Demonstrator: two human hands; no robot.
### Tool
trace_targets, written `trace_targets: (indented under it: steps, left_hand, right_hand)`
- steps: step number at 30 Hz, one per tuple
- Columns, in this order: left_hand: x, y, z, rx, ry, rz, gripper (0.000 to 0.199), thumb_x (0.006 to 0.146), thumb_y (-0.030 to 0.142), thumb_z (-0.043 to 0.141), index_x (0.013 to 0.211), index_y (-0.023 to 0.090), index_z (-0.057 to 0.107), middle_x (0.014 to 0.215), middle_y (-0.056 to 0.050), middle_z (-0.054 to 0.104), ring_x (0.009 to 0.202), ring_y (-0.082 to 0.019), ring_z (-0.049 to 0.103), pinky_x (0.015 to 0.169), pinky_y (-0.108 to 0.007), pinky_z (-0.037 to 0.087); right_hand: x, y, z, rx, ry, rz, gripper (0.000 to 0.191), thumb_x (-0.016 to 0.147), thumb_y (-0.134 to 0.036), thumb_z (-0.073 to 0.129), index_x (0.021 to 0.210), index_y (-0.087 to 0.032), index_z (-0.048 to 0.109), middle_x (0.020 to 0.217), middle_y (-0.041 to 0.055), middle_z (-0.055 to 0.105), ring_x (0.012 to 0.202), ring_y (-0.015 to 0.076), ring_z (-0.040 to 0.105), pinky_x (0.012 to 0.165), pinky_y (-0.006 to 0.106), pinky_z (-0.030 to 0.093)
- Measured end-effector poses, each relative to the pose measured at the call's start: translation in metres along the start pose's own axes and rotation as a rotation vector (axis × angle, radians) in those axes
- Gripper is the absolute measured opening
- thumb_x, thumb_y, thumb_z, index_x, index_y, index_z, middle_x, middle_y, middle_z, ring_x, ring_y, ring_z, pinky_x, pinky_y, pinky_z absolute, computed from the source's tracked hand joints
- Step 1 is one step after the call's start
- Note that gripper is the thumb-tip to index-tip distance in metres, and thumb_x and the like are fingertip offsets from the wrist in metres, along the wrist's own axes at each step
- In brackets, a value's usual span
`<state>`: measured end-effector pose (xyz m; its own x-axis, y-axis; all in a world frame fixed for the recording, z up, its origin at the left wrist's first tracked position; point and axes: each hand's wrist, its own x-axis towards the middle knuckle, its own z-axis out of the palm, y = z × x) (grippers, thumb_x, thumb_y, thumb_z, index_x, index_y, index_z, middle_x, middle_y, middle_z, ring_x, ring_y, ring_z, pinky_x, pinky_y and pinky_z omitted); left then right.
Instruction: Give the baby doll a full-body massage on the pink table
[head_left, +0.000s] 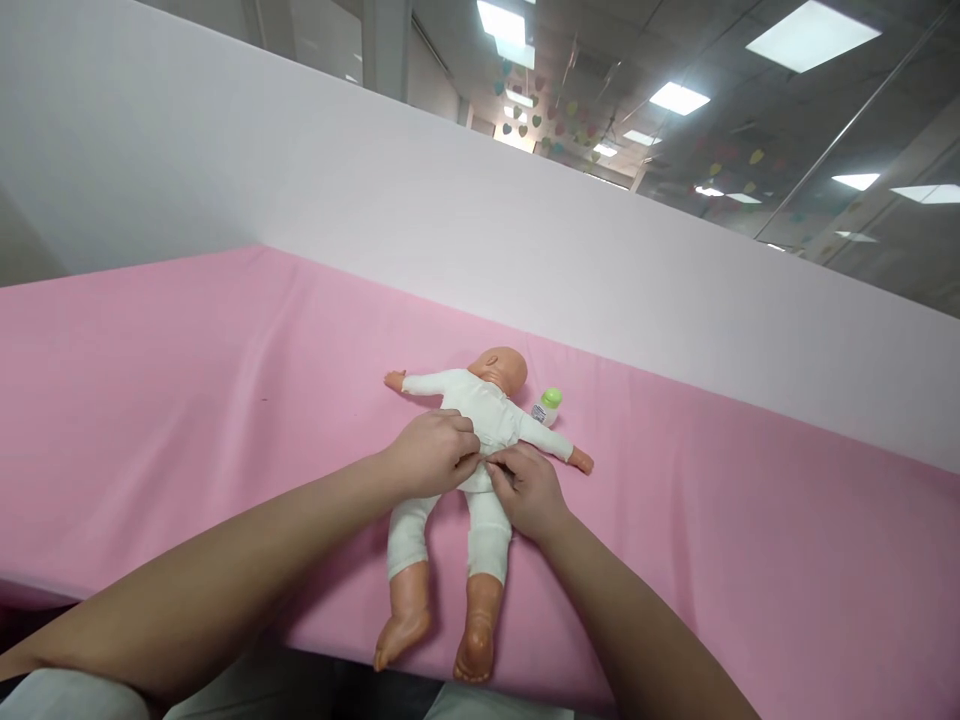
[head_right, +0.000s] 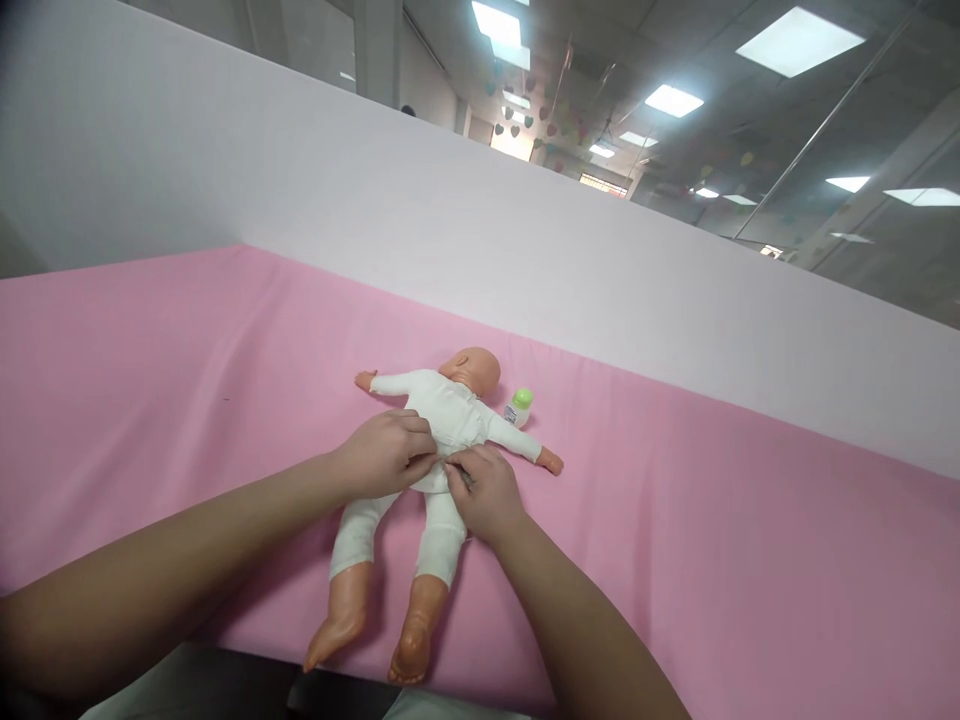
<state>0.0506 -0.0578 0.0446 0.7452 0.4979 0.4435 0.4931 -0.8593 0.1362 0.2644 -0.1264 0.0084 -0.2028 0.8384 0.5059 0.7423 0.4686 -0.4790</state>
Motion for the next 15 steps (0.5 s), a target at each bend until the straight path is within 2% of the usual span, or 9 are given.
trace_targets:
  steps: [2, 5, 7, 11, 15]
  left_hand:
    - [-0.0001, -0.0009, 0.0002, -0.007, 0.071, 0.017, 0.024, 0.095, 0.023, 0.056, 0.077, 0.020, 0.072, 0.081, -0.005, 0.069, 0.080, -0.022, 0.062, 0.075, -0.038, 0.048]
    - [0.0006, -0.0012, 0.0019, -0.021, 0.131, 0.026, 0.019, 0.095, 0.022, 0.057, 0.095, 0.019, 0.076, 0.095, -0.008, 0.072, 0.093, -0.025, 0.065, 0.084, -0.040, 0.051]
    - [0.0018, -0.0007, 0.0036, -0.020, 0.084, 0.007, 0.019, 0.092, 0.023, 0.060, 0.103, 0.019, 0.076, 0.101, -0.010, 0.073, 0.099, -0.027, 0.066, 0.090, -0.042, 0.052]
    - [0.0052, -0.0003, 0.0056, -0.014, -0.082, -0.060, 0.020, 0.093, 0.028, 0.061, 0.102, 0.019, 0.076, 0.100, -0.010, 0.072, 0.097, -0.028, 0.067, 0.090, -0.044, 0.053]
    - [0.0068, -0.0031, 0.0051, -0.044, -0.104, -0.100, 0.022, 0.091, 0.030, 0.061, 0.102, 0.020, 0.077, 0.099, -0.009, 0.073, 0.097, -0.028, 0.069, 0.087, -0.042, 0.053]
  right_hand:
    - [-0.0015, 0.0014, 0.0022, -0.012, 0.062, -0.023, 0.013, 0.096, -0.025, 0.064, 0.102, -0.027, 0.076, 0.095, 0.0055, 0.078, 0.093, 0.0273, 0.070, 0.089, 0.047, 0.058]
    - [-0.0028, 0.0044, 0.0052, -0.056, 0.131, -0.019, 0.028, 0.095, -0.029, 0.066, 0.123, -0.027, 0.074, 0.117, 0.0101, 0.077, 0.112, 0.0319, 0.070, 0.101, 0.054, 0.058]
    - [-0.0024, 0.0063, 0.0063, -0.067, 0.094, 0.000, 0.035, 0.096, -0.030, 0.065, 0.131, -0.027, 0.071, 0.127, 0.0110, 0.075, 0.121, 0.0332, 0.067, 0.107, 0.057, 0.056]
    - [0.0008, 0.0085, 0.0058, -0.019, -0.024, 0.045, 0.030, 0.099, -0.030, 0.062, 0.126, -0.026, 0.074, 0.125, 0.0093, 0.077, 0.119, 0.0312, 0.070, 0.108, 0.055, 0.056]
    - [0.0026, 0.0090, 0.0047, 0.005, -0.028, 0.077, 0.028, 0.097, -0.029, 0.064, 0.123, -0.025, 0.075, 0.123, 0.0094, 0.078, 0.117, 0.0307, 0.071, 0.106, 0.053, 0.056]
